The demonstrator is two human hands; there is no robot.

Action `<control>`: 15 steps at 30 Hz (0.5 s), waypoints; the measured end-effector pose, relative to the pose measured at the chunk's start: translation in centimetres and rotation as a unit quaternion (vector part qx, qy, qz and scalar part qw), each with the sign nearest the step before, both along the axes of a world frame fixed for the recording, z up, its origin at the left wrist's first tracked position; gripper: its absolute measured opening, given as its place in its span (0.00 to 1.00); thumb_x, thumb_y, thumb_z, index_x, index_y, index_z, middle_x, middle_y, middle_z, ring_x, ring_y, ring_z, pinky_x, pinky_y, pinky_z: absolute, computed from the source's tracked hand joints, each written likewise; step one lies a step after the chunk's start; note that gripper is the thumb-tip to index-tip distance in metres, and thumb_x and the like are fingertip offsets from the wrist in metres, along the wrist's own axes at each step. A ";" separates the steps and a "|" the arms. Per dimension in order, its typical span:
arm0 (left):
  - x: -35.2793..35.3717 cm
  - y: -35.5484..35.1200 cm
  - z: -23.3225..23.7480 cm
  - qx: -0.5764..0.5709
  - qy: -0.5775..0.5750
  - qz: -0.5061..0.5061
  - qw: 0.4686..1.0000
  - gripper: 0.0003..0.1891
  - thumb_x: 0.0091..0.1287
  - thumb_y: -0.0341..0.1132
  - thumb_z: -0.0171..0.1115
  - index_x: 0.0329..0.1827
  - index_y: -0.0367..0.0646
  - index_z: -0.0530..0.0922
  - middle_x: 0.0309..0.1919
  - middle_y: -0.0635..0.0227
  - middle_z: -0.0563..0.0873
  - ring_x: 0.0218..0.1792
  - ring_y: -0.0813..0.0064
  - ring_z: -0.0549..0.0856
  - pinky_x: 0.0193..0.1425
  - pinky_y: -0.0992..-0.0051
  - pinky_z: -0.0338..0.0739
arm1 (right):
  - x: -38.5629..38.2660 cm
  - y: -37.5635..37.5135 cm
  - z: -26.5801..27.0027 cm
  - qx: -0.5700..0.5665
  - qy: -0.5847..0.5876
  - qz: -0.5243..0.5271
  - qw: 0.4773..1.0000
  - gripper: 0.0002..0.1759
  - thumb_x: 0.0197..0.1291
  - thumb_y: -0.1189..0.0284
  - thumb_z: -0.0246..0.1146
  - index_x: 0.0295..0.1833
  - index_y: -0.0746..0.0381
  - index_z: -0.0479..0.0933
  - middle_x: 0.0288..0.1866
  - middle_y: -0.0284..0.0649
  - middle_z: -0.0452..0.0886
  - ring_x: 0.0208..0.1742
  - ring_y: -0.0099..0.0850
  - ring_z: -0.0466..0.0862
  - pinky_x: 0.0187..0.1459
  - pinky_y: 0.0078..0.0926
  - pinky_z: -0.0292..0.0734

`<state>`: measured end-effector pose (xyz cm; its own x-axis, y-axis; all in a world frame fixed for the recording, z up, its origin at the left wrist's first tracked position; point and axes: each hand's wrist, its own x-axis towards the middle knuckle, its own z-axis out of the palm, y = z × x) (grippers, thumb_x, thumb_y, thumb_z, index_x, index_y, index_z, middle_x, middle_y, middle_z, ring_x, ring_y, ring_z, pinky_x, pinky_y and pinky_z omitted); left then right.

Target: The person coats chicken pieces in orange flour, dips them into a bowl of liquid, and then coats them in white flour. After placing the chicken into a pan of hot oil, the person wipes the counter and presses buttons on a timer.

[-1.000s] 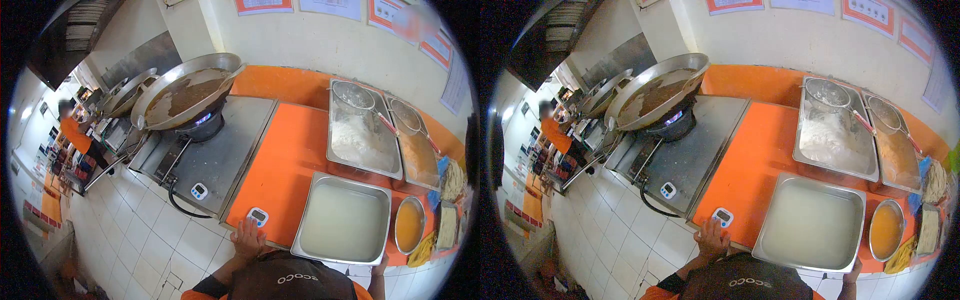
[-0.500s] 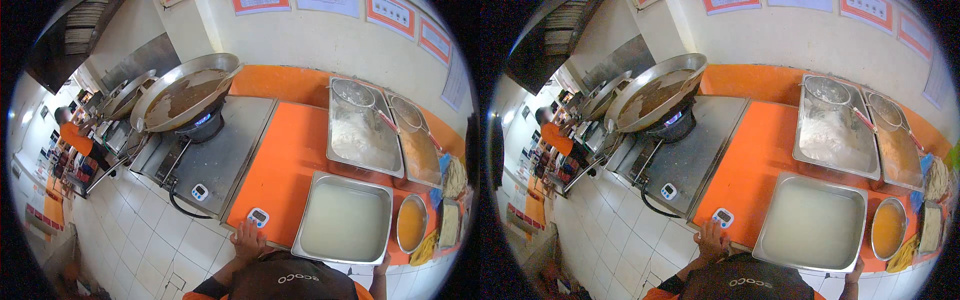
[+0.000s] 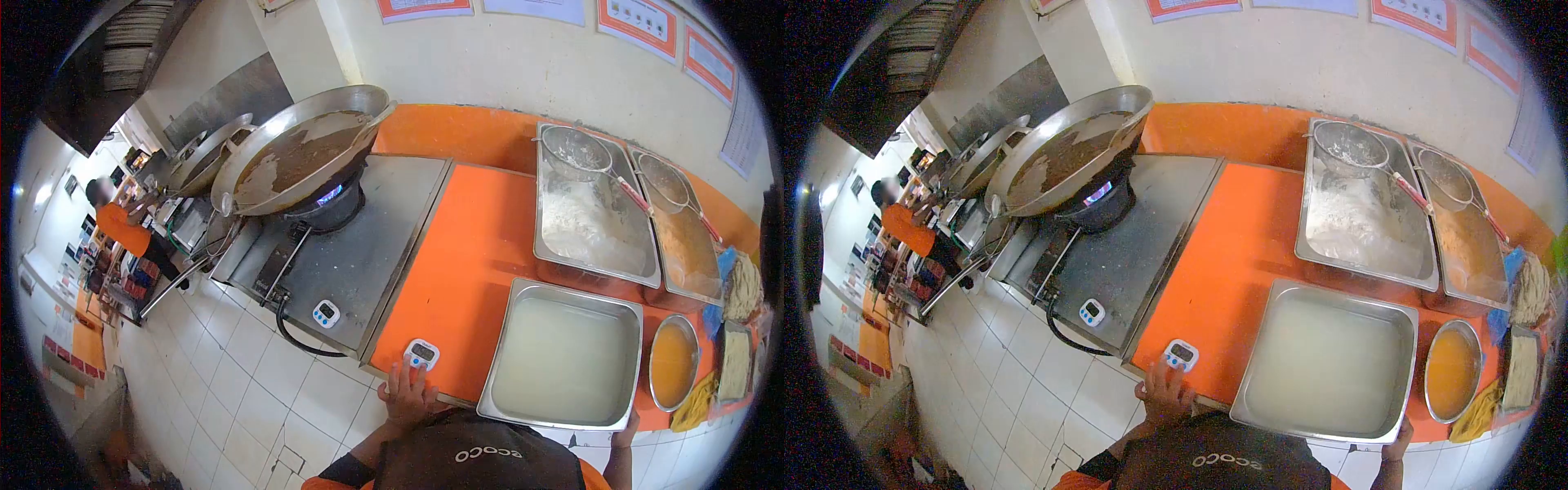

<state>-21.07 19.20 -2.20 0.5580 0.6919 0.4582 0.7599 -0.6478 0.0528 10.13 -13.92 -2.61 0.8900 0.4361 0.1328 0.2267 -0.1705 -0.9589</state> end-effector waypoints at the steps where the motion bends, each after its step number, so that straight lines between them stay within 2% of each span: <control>1: 0.0 0.0 0.0 -0.001 0.000 0.001 1.000 0.23 0.51 0.51 0.52 0.47 0.50 0.73 0.54 0.61 0.69 0.53 0.63 0.64 0.47 0.63 0.50 | -0.2 0.2 0.4 -0.004 -0.008 0.006 1.000 0.10 0.47 0.73 0.56 0.36 0.66 0.73 0.32 0.34 0.76 0.34 0.22 0.74 0.38 0.21 0.69; 4: -0.1 0.1 -0.2 0.046 0.049 0.001 0.998 0.22 0.51 0.51 0.51 0.47 0.51 0.73 0.54 0.61 0.69 0.54 0.63 0.63 0.48 0.63 0.49 | 0.8 -0.9 -1.8 0.027 0.043 0.007 0.999 0.12 0.48 0.72 0.55 0.38 0.67 0.73 0.33 0.35 0.76 0.34 0.23 0.74 0.38 0.22 0.69; 7: -0.2 0.5 -0.8 0.038 0.016 0.002 0.999 0.21 0.52 0.50 0.51 0.46 0.52 0.74 0.54 0.57 0.67 0.54 0.62 0.63 0.48 0.64 0.49 | 0.7 -0.8 -1.5 -0.024 -0.003 0.009 1.000 0.13 0.49 0.70 0.54 0.39 0.68 0.72 0.34 0.36 0.76 0.35 0.24 0.74 0.38 0.23 0.69; 9: -0.5 0.8 -0.8 0.061 -0.078 -0.019 0.995 0.24 0.51 0.47 0.54 0.51 0.47 0.69 0.55 0.51 0.64 0.54 0.58 0.62 0.48 0.60 0.52 | 1.2 -1.9 -2.8 -0.012 0.002 0.008 1.000 0.14 0.49 0.70 0.54 0.39 0.68 0.72 0.34 0.37 0.76 0.36 0.24 0.74 0.38 0.23 0.69; 10: -0.7 1.8 0.1 0.066 -0.077 -0.011 0.995 0.24 0.51 0.47 0.54 0.51 0.47 0.69 0.55 0.51 0.64 0.54 0.58 0.62 0.48 0.60 0.52 | 1.1 -1.3 -2.4 -0.004 0.009 0.007 1.000 0.15 0.49 0.69 0.53 0.40 0.69 0.72 0.34 0.37 0.76 0.36 0.24 0.74 0.38 0.24 0.69; 11: -1.2 3.7 1.1 0.058 -0.133 0.013 0.989 0.27 0.51 0.46 0.55 0.54 0.45 0.65 0.55 0.48 0.63 0.55 0.55 0.62 0.49 0.56 0.53 | 0.8 -0.9 -1.7 -0.045 -0.034 0.011 0.998 0.16 0.49 0.69 0.53 0.40 0.69 0.72 0.34 0.37 0.76 0.36 0.25 0.74 0.39 0.24 0.69; 12: -1.8 5.6 2.4 0.051 -0.190 0.037 0.980 0.31 0.50 0.45 0.56 0.56 0.42 0.62 0.55 0.45 0.61 0.55 0.52 0.61 0.50 0.53 0.54 | 0.9 -1.0 -1.5 -0.043 -0.024 0.017 0.999 0.16 0.48 0.69 0.53 0.40 0.69 0.72 0.34 0.38 0.76 0.36 0.25 0.74 0.39 0.24 0.69; 14: -3.4 10.7 3.4 0.070 -0.213 0.132 0.965 0.36 0.48 0.44 0.59 0.58 0.40 0.57 0.55 0.46 0.61 0.56 0.47 0.60 0.54 0.50 0.54 | 1.2 -1.3 -2.3 -0.039 -0.016 0.024 0.999 0.16 0.48 0.68 0.53 0.39 0.69 0.72 0.34 0.38 0.76 0.36 0.25 0.74 0.39 0.24 0.69; 15: -4.2 12.9 4.1 0.014 -0.174 0.189 0.966 0.37 0.46 0.45 0.61 0.58 0.40 0.57 0.55 0.47 0.62 0.56 0.47 0.61 0.55 0.50 0.54 | 1.0 -1.0 -1.9 -0.033 -0.019 0.028 0.999 0.16 0.48 0.68 0.53 0.39 0.69 0.72 0.34 0.38 0.76 0.36 0.25 0.74 0.39 0.24 0.69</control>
<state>-25.29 32.09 1.90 0.0770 0.8012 0.5934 0.8822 -0.3320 0.3338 11.12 -14.91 -4.55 0.8585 0.4945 0.1355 0.2737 -0.2186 -0.9366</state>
